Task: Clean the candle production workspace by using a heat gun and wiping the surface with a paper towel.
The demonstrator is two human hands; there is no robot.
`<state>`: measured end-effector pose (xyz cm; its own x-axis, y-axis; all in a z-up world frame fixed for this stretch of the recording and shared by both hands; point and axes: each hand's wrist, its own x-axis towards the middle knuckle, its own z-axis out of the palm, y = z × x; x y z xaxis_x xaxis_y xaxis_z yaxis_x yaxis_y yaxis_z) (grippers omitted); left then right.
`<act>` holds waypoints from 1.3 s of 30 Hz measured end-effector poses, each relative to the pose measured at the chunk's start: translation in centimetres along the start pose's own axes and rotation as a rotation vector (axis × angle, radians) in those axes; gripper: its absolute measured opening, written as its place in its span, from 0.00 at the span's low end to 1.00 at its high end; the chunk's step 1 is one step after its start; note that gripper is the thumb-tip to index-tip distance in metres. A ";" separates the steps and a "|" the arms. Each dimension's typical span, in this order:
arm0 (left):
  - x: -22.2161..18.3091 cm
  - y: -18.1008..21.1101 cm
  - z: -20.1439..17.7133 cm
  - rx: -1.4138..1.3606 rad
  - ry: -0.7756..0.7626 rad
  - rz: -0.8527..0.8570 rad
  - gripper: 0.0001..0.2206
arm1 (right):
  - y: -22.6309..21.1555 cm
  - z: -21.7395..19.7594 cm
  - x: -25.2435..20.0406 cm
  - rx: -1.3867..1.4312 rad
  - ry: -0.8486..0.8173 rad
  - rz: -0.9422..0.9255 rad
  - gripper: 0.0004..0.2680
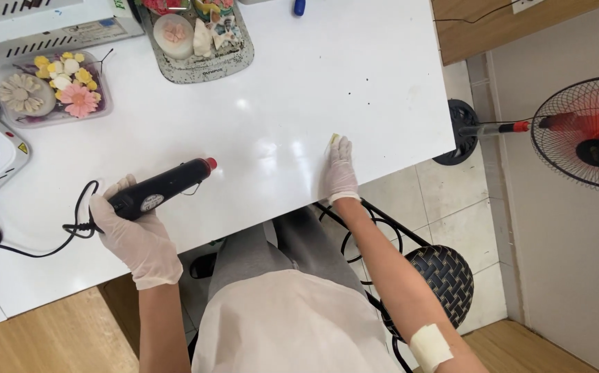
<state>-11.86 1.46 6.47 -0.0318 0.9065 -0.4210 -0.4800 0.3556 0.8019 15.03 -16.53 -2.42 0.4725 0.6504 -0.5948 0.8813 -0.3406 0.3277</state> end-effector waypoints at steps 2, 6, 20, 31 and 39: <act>0.3 -0.3 0.1 -0.018 0.011 -0.015 0.16 | -4.2 -1.3 -0.6 -0.459 -0.198 -0.110 0.21; 0.0 -0.4 0.5 -0.027 -0.048 -0.010 0.18 | -18.3 6.5 2.1 0.433 0.491 -0.287 0.29; 1.4 0.8 -1.4 0.006 0.016 0.031 0.19 | 0.4 4.6 -0.4 -0.637 0.027 -0.026 0.22; 3.8 2.7 -3.0 -0.075 0.062 0.117 0.20 | -22.6 1.7 2.7 0.342 0.440 -0.693 0.28; 4.8 2.4 -3.8 -0.078 0.042 0.064 0.19 | -3.0 -3.1 1.3 -0.733 -0.201 -0.109 0.24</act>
<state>-16.48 5.79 4.79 -0.1007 0.9157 -0.3891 -0.5423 0.2773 0.7931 12.95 -12.48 -1.91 0.4383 0.4949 -0.7503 0.7237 0.3008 0.6211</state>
